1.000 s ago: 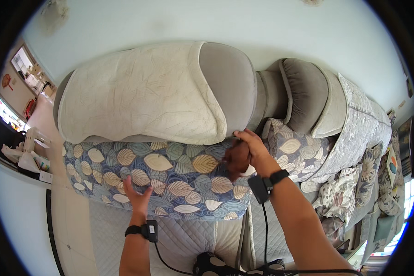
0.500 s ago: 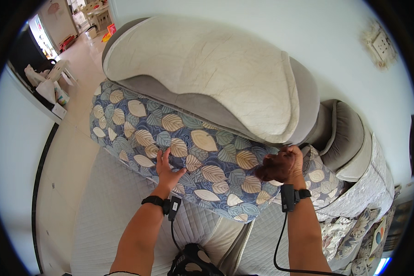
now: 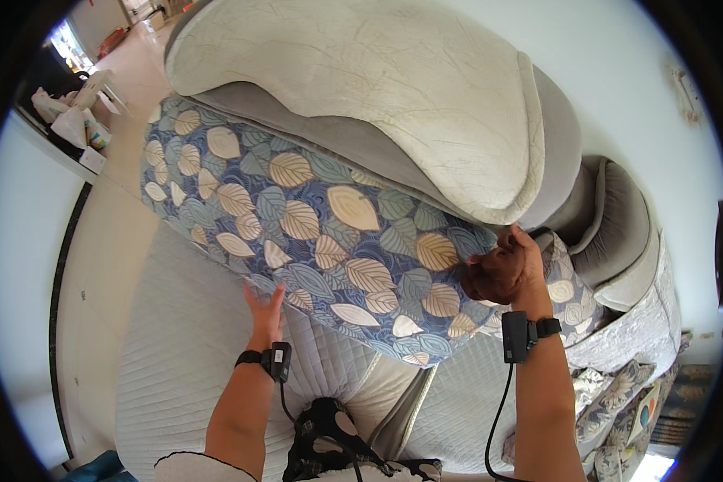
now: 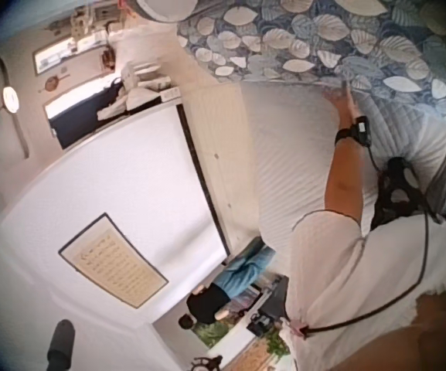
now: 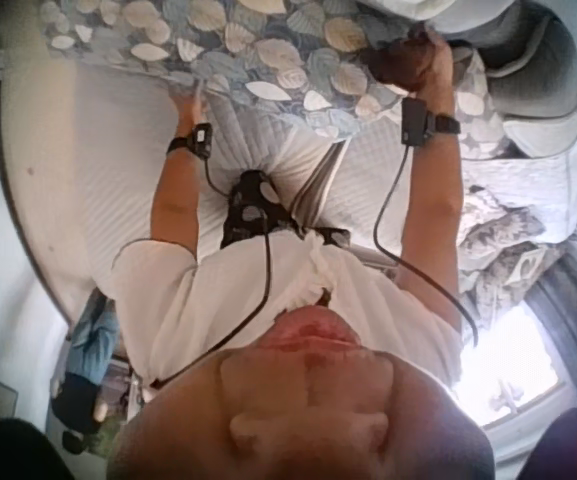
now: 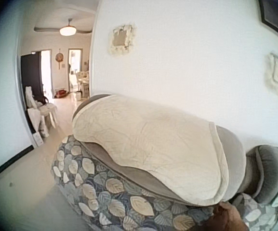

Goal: The person cleans floral and leaf-patterned cushions and pillows with a cloth, then arranges them on a sectional sofa before spreading a floral quilt over one section.

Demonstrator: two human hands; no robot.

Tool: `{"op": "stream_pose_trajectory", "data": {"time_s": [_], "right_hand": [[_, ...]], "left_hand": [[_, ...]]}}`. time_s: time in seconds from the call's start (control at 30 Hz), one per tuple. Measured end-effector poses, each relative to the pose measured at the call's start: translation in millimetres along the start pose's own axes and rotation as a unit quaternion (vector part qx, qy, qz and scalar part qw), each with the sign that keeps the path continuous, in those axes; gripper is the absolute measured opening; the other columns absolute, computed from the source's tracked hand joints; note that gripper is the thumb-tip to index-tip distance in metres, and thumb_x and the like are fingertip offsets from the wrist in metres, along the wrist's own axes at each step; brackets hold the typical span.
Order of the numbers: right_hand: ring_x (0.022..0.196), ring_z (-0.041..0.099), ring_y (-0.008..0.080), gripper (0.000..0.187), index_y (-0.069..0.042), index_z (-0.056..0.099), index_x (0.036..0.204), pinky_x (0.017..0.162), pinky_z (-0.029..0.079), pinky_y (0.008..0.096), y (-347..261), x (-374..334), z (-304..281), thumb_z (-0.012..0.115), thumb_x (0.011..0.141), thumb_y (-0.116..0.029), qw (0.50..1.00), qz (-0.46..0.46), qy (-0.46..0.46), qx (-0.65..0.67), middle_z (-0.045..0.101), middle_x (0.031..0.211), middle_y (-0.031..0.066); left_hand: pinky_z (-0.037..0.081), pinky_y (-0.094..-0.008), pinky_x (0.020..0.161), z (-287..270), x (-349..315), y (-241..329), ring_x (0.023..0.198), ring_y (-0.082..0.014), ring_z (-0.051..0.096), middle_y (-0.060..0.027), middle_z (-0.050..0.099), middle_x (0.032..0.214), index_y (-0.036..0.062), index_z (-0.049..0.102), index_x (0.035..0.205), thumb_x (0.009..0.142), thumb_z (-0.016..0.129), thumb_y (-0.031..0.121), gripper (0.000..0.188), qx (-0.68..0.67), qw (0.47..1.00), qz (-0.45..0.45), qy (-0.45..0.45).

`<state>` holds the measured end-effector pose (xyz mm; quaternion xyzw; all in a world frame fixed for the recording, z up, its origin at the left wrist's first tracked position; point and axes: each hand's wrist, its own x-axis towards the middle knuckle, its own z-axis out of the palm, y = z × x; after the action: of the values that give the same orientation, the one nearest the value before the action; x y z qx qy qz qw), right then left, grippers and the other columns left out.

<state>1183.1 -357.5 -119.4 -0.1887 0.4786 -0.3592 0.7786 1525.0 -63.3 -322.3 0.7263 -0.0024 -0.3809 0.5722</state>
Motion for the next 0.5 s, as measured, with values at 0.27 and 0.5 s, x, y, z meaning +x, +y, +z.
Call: {"op": "stream_pose_trajectory", "data": {"time_s": [0.27, 0.5], "right_hand": [[0.060, 0.051, 0.0231, 0.062, -0.004, 0.052, 0.117, 0.057, 0.046, 0.0383, 5, -13, -12, 0.056, 0.079, -0.053, 0.999, 0.019, 0.017, -0.044, 0.047, 0.065, -0.0014], [0.047, 0.043, 0.0148, 0.034, -0.009, 0.051, 0.086, 0.037, 0.035, 0.0250, -12, -36, 11, 0.065, 0.078, -0.039, 0.996, -0.071, 0.037, 0.027, 0.052, 0.073, 0.0011]], "left_hand": [[0.026, -0.0577, 0.097, 35, -8, -74, 0.124, -0.0388, 0.028, -0.0050, 0.019, 0.141, 0.0218, 0.009, 0.137, 0.063, 0.057, 0.071, 0.101, -0.244, 0.918, -0.291, -0.116], [0.027, -0.0525, 0.102, 99, -53, -16, 0.127, -0.0304, 0.028, -0.0066, 0.025, 0.141, 0.0189, 0.023, 0.138, 0.077, 0.028, 0.073, 0.082, -0.457, 0.838, -0.278, -0.106]]}}
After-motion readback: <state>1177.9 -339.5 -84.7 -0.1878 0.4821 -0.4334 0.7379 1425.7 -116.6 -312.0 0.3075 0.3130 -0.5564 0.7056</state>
